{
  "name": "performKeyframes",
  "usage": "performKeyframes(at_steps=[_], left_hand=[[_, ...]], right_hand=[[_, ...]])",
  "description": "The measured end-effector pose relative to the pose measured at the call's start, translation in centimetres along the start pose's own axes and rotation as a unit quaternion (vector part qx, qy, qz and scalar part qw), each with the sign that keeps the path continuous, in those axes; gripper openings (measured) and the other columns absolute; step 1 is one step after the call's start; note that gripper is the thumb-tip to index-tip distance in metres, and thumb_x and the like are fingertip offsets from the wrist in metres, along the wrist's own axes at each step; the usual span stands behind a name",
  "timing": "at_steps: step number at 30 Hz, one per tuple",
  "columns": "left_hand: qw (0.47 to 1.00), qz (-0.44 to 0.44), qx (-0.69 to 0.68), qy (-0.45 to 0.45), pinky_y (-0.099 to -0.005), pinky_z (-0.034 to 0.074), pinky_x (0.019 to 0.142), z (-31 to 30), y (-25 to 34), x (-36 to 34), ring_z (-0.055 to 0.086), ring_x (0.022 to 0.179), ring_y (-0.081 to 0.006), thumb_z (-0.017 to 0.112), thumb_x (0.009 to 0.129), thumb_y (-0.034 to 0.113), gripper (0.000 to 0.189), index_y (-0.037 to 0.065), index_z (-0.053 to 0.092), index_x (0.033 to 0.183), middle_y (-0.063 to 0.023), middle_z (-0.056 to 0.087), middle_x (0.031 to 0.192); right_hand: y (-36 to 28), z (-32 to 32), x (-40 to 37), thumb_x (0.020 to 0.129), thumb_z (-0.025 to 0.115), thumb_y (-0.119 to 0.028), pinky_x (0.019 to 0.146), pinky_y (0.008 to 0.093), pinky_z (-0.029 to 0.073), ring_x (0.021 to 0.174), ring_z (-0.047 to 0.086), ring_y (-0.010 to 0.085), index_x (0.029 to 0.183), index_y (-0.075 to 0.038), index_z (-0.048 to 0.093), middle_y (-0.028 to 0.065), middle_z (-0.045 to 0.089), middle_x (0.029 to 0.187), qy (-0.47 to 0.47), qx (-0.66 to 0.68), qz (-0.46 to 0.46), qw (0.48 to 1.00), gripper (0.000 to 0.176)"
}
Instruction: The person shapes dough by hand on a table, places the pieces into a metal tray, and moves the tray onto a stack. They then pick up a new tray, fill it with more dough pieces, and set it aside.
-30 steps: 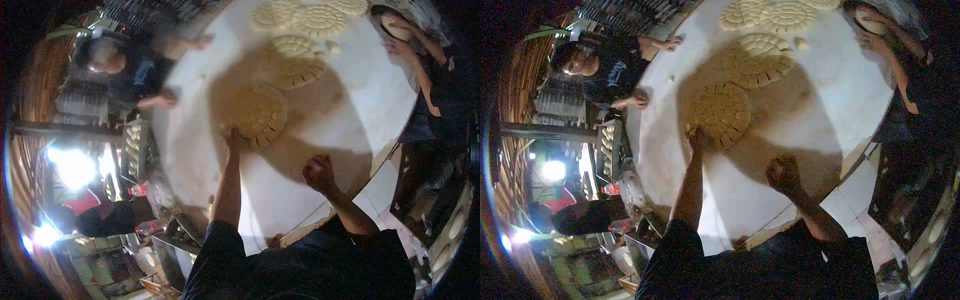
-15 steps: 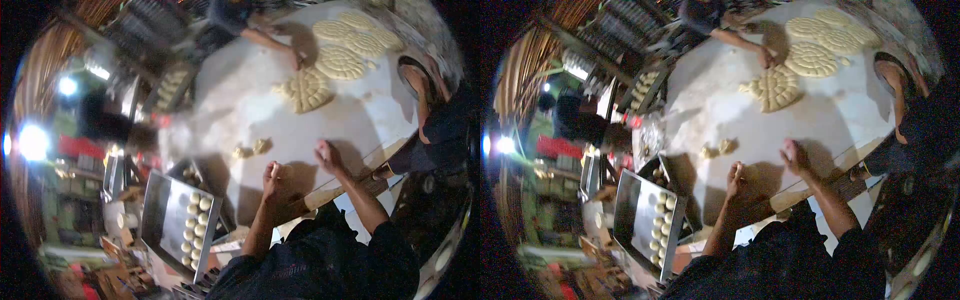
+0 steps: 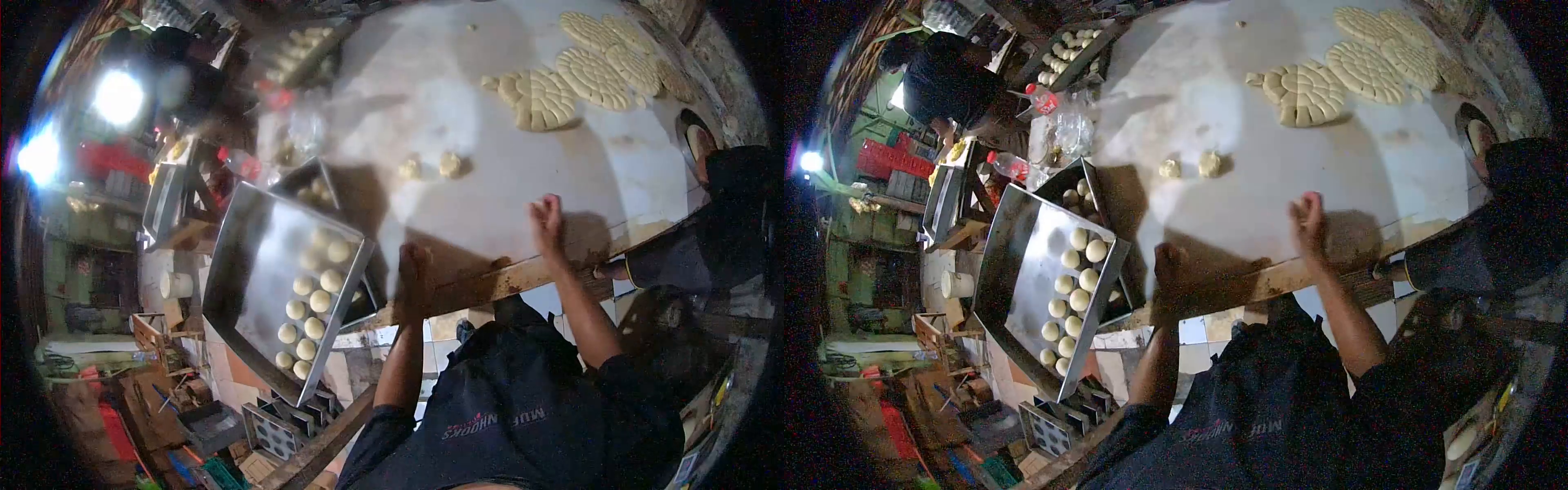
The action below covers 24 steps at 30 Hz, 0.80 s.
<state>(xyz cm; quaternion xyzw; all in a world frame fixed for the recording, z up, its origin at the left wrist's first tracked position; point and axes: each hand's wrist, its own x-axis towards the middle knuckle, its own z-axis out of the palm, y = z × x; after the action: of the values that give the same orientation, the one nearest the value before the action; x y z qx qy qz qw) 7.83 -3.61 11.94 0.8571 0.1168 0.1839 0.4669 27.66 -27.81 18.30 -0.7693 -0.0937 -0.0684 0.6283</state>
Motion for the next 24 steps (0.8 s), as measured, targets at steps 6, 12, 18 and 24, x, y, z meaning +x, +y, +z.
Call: performKeyframes(at_steps=[6,12,18,24], left_hand=[[0.924,0.142,0.356,0.004,-0.0475,0.042,0.083,-2.3,3.6,5.5,0.051,0.093,-0.0349,0.069,0.081,0.033,0.033,0.006,0.059,0.096,-0.0142,0.053,0.098],[0.978,-0.013,0.168,0.123,-0.0441,0.044,0.081,3.6,8.8,17.1,0.051,0.096,-0.0344,0.085,0.065,0.029,0.047,0.009,0.058,0.098,-0.0161,0.054,0.099],[0.959,0.095,0.267,-0.008,-0.0452,0.041,0.096,6.4,2.9,4.7,0.055,0.111,-0.0334,0.072,0.073,0.011,0.039,0.008,0.061,0.111,-0.0107,0.063,0.112],[0.931,0.015,0.319,0.175,-0.0412,0.043,0.092,-0.7,-2.7,10.1,0.056,0.103,-0.0338,0.052,0.09,0.019,0.028,0.004,0.059,0.113,-0.0163,0.061,0.103]], right_hand=[[1.4,-9.6,6.1,0.087,0.059,-0.019,0.079,0.0437,0.038,0.085,0.047,0.0284,0.089,-0.004,0.047,0.0108,0.045,0.086,-0.249,-0.343,-0.277,0.863,0.02],[1.6,-0.1,13.0,0.077,0.063,-0.019,0.08,0.05,0.035,0.089,0.044,0.0357,0.083,-0.005,0.048,0.0157,0.048,0.09,-0.146,-0.301,-0.233,0.913,0.021],[1.9,-3.3,7.2,0.071,0.061,-0.008,0.082,0.0503,0.043,0.086,0.052,0.038,0.073,-0.001,0.053,0.0176,0.052,0.082,-0.375,-0.187,-0.359,0.834,0.01],[1.6,-2.9,14.4,0.076,0.064,-0.011,0.069,0.0397,0.052,0.08,0.058,0.0302,0.082,-0.003,0.056,0.013,0.055,0.082,-0.232,-0.33,-0.358,0.842,0.013]])
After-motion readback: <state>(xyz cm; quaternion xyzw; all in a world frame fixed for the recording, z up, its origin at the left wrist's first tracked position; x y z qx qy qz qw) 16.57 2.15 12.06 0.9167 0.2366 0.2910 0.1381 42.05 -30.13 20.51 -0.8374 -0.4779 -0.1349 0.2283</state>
